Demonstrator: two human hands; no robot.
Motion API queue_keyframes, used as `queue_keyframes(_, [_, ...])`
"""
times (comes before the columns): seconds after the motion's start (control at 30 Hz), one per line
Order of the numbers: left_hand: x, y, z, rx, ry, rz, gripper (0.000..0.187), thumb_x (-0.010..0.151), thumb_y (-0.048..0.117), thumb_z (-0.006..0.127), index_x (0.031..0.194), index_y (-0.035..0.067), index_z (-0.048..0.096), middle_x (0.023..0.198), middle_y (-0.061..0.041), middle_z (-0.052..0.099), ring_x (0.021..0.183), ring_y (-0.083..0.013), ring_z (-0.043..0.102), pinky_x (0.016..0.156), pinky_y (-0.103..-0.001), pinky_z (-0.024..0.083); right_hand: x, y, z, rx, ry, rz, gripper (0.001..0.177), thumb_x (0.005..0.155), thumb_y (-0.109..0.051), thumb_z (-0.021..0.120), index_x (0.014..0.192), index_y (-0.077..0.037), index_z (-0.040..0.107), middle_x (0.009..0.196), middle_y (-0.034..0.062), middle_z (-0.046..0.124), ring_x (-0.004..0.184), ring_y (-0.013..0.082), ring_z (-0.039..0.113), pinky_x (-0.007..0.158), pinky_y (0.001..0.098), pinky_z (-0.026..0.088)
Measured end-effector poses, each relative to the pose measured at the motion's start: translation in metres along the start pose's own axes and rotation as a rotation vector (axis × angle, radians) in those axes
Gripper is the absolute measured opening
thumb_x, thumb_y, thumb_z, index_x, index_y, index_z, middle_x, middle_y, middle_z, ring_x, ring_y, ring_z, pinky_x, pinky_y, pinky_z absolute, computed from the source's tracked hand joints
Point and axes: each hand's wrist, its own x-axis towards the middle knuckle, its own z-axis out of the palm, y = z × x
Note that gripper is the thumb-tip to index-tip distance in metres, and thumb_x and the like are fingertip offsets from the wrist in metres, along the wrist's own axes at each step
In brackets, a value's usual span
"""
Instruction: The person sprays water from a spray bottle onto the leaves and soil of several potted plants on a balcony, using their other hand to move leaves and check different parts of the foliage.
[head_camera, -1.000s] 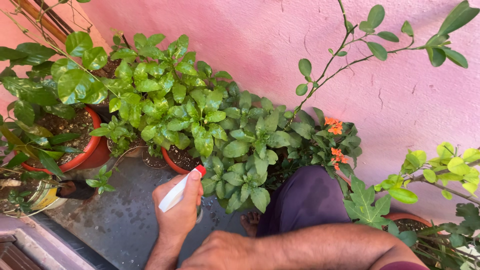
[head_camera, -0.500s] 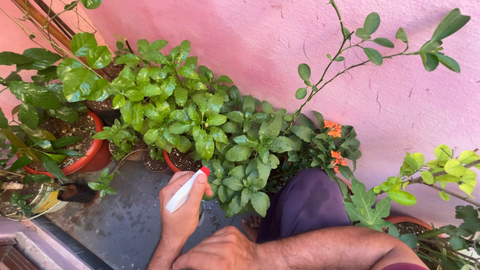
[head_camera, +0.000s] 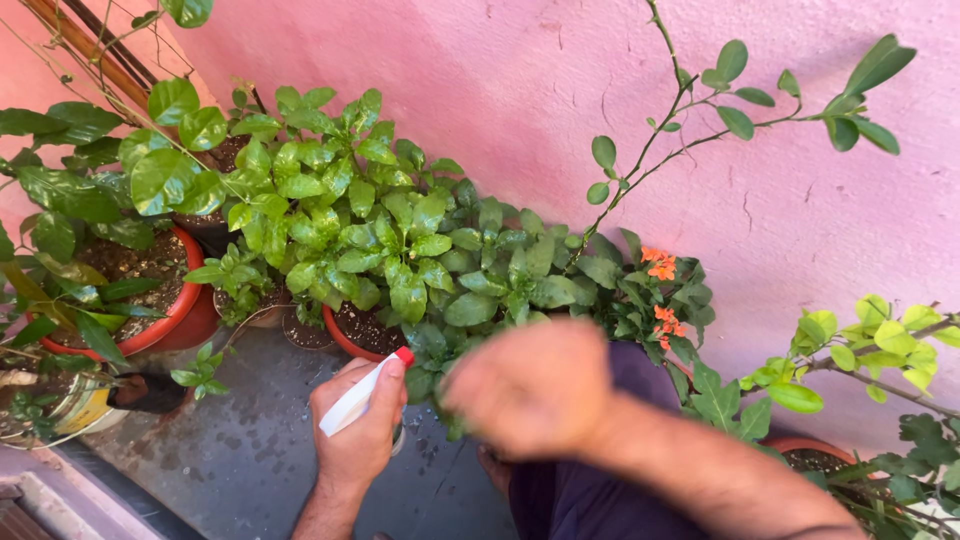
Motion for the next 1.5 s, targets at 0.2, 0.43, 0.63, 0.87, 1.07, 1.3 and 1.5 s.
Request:
queue_keyframes(0.2, [0.002, 0.012, -0.001, -0.058, -0.029, 0.157, 0.031, 0.096, 0.019, 0.067, 0.07, 0.003, 0.07, 0.069, -0.003, 0.064, 0.067, -0.0128, 0.059, 0.057, -0.029, 0.047, 0.016, 0.035, -0.062, -0.526, -0.062, 0.615, 0.02, 0.089, -0.029, 0.076, 0.087, -0.009, 0.078, 0.065, 0.005, 0.074, 0.058, 0.0169, 0.075, 0.056, 0.03, 0.056])
queue_keyframes(0.43, [-0.001, 0.017, 0.005, 0.137, -0.01, 0.174, 0.026, 0.087, 0.022, 0.074, 0.068, 0.005, 0.074, 0.057, -0.005, 0.061, 0.056, -0.0188, 0.056, 0.056, -0.035, 0.043, -0.017, 0.084, -0.04, -0.234, -0.292, 0.781, 0.061, 0.087, -0.032, 0.075, 0.141, -0.016, 0.054, 0.111, 0.0081, 0.077, 0.091, 0.0196, 0.079, 0.079, 0.0336, 0.062])
queue_keyframes(0.63, [-0.002, 0.018, 0.002, 0.143, -0.086, 0.266, 0.027, 0.089, 0.025, 0.074, 0.068, 0.008, 0.073, 0.062, -0.002, 0.068, 0.061, -0.0182, 0.065, 0.061, -0.035, 0.047, -0.02, 0.1, -0.016, 0.127, -0.23, 0.838, 0.076, 0.088, -0.017, 0.075, 0.155, -0.018, 0.039, 0.135, 0.0165, 0.059, 0.108, 0.0214, 0.074, 0.086, 0.0328, 0.061])
queue_keyframes(0.87, [0.001, 0.017, 0.0, 0.231, -0.041, 0.102, 0.031, 0.087, 0.029, 0.074, 0.065, 0.008, 0.073, 0.056, -0.004, 0.065, 0.056, -0.0211, 0.062, 0.058, -0.036, 0.046, -0.014, 0.11, -0.007, 0.42, -0.144, 0.853, 0.076, 0.091, 0.0, 0.066, 0.157, -0.02, 0.032, 0.147, 0.0173, 0.051, 0.119, 0.0215, 0.063, 0.086, 0.035, 0.061])
queue_keyframes(1.07, [-0.002, 0.011, -0.001, 0.351, -0.005, 0.169, 0.033, 0.085, 0.032, 0.077, 0.064, 0.007, 0.073, 0.054, -0.005, 0.061, 0.054, -0.0246, 0.057, 0.06, -0.038, 0.044, -0.018, 0.105, 0.002, 0.472, -0.061, 0.886, 0.076, 0.094, 0.004, 0.058, 0.158, -0.021, 0.027, 0.152, 0.0191, 0.045, 0.118, 0.0229, 0.066, 0.083, 0.0341, 0.063])
queue_keyframes(1.3, [-0.005, 0.009, 0.002, 0.267, -0.122, 0.216, 0.031, 0.085, 0.028, 0.077, 0.062, 0.008, 0.072, 0.055, -0.004, 0.061, 0.055, -0.0238, 0.058, 0.064, -0.038, 0.045, -0.025, 0.104, 0.003, 0.497, -0.03, 0.874, 0.078, 0.093, 0.007, 0.057, 0.158, -0.019, 0.025, 0.15, 0.0189, 0.046, 0.111, 0.0245, 0.069, 0.076, 0.0338, 0.063])
queue_keyframes(1.5, [-0.011, 0.011, 0.002, 0.43, 0.046, 0.267, 0.025, 0.075, 0.031, 0.083, 0.066, 0.009, 0.076, 0.054, -0.004, 0.062, 0.05, -0.0241, 0.058, 0.059, -0.038, 0.043, -0.03, 0.108, 0.003, 0.561, -0.016, 0.863, 0.082, 0.093, 0.008, 0.055, 0.162, -0.018, 0.019, 0.143, 0.0172, 0.053, 0.112, 0.025, 0.068, 0.081, 0.0357, 0.063])
